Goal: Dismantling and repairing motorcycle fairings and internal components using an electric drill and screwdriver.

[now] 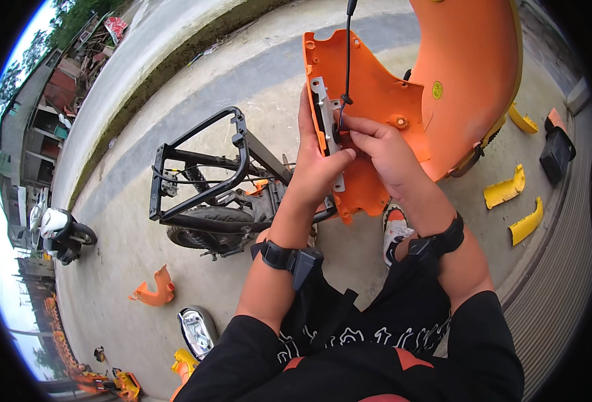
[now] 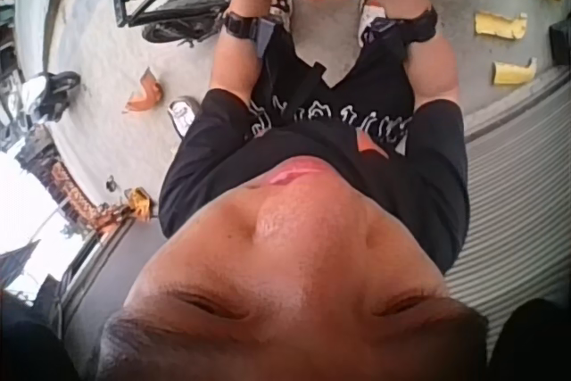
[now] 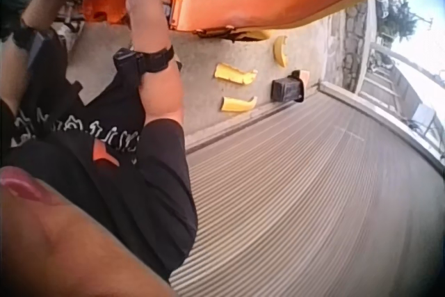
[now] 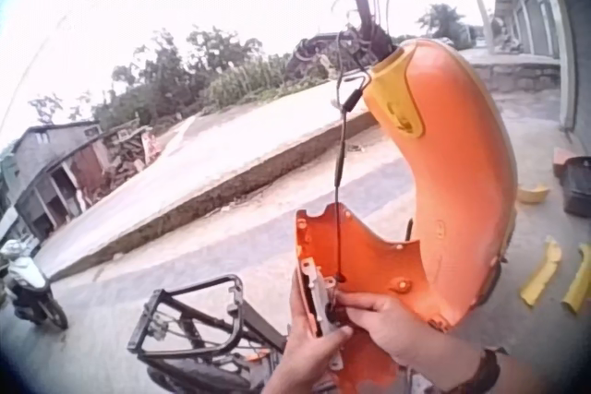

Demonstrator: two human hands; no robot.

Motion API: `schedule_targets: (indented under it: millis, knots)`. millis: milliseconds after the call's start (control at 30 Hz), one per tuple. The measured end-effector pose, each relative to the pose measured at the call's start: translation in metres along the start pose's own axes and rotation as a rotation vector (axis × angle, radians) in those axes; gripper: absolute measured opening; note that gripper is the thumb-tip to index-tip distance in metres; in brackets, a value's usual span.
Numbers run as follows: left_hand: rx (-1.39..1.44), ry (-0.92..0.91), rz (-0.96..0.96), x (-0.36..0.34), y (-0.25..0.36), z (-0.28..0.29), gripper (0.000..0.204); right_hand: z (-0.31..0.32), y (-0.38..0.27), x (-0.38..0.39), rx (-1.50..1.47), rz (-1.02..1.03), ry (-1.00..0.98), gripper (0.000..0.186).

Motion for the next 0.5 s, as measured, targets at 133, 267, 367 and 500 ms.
schedule_targets:
  millis: [133,267,367,500]
  knots:
    - [0.005,0.031,-0.024,-0.003,-0.003,0.001,0.109,-0.001,-0.002,-0.002,0.008,-0.004,0.035,0.038]
    - [0.011,0.061,-0.004,-0.005,-0.005,0.003,0.107,-0.008,-0.015,0.010,-0.030,0.039,0.002,0.041]
    - [0.000,0.106,0.028,-0.014,-0.007,0.008,0.104,-0.002,-0.038,0.045,0.230,0.226,0.069,0.042]
    - [0.209,0.098,-0.063,-0.019,-0.011,0.004,0.104,0.050,-0.050,0.116,0.724,0.106,0.123,0.036]
Point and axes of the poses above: each hand's wrist, its own x-axis away from the middle knuckle, its own z-axis out of the back of the hand, y = z × x, the point moved 5 cm from there along -x, towards the middle knuckle, and after that the axes turned 2 degrees about z, right-handed, at the moved point
